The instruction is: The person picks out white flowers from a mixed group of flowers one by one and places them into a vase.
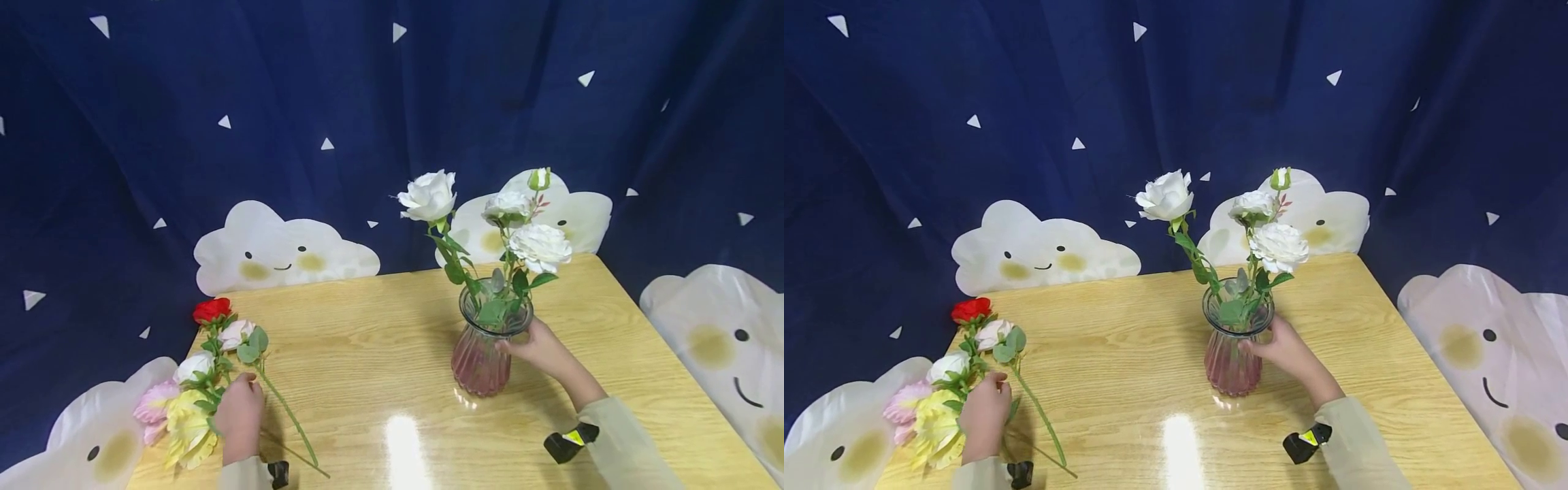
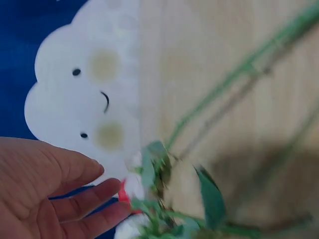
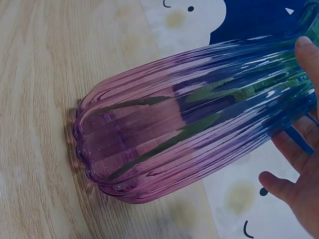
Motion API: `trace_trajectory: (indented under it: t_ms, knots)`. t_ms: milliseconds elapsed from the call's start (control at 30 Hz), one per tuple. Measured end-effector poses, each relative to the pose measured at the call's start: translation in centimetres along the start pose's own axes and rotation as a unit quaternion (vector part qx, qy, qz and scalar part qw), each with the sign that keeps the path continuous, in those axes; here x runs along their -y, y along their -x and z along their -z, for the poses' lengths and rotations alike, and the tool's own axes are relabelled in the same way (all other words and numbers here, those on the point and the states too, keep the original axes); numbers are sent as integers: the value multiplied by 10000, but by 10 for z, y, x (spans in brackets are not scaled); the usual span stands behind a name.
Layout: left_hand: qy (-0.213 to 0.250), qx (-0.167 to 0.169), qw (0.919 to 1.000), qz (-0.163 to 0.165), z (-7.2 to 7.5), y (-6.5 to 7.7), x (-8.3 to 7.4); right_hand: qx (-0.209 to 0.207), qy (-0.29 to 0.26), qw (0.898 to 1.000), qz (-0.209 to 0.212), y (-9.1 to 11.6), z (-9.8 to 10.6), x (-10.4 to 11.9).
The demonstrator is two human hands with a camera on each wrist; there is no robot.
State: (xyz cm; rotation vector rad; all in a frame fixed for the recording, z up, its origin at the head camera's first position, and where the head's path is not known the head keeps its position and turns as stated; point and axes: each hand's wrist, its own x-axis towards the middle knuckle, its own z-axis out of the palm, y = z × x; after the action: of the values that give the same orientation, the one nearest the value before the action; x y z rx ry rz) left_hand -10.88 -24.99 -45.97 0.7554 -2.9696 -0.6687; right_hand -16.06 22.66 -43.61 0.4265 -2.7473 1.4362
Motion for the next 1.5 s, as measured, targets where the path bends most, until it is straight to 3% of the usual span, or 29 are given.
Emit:
trace_trajectory:
  t_ms: [200,367,633,1067,1367,1500]
  knots:
    - [46,251,9972,696,0,6,20,24,-23,10000,-36,-1,0,0]
    - [-27,338,9950,941,-4,13,31,50,-13,10000,-74,-1,1,0]
    - [-248,860,9925,831,-15,14,51,27,20,10000,-1,0,0,0]
    - [-140,562,9978,307,-18,23,59,-5,-3,10000,35,0,0,0]
    - [-159,1026,9941,312,-12,23,60,-7,-58,10000,-32,0,-1,-1]
    - [-148,866,9960,165,-9,23,55,-18,-38,10000,-86,0,-1,-1]
